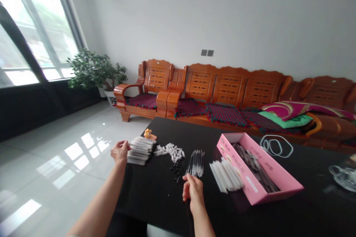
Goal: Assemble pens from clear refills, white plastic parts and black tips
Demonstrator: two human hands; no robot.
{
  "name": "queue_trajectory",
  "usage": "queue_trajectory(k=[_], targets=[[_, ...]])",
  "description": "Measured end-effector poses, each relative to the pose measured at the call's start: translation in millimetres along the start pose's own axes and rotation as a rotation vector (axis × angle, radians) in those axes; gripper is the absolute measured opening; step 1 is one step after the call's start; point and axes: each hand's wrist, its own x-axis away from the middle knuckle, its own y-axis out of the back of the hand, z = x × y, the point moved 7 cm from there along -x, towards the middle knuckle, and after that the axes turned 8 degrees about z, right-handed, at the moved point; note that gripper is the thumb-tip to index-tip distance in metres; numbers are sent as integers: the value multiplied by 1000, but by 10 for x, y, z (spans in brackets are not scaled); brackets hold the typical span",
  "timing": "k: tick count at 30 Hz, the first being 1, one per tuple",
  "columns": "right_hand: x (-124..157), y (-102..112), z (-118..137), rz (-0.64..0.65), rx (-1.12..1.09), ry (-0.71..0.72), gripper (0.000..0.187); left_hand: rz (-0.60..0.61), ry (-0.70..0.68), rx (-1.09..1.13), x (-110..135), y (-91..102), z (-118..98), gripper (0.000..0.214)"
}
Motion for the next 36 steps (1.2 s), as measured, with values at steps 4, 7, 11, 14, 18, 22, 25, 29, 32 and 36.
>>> queue_trajectory(k=[4,7,11,14,18,22,25,29,32,36], targets=[[3,6,1,14,12,11,51,35,44,-52,-12,-12,62,31],[21,0,12,19,21,18,50,34,52,-92,3,2,85,30],[33,-11,16,21,22,20,49,43,50,-114,-4,2,104,31],[22,-14,14,33,20,29,49,38,38,-118,22,20,47,31],[12,-21,2,41,33,33,47,-19,-87,-86,310,26,-209,36],[23,-57,-7,33,66,29,44,166,-264,-5,959,-304,-392,34],[15,-31,13,49,105,22,43,437,-288,73,1472,-686,-315,35],[-34,350,229,-64,394,69,33,630,-366,-13,1812,-960,-226,36],[-52,768,559,-266,771,190,22,674,-366,-50,1811,-993,-200,36],[-53,1078,821,-489,1302,185,16,671,-396,-81,1784,-978,-219,36]])
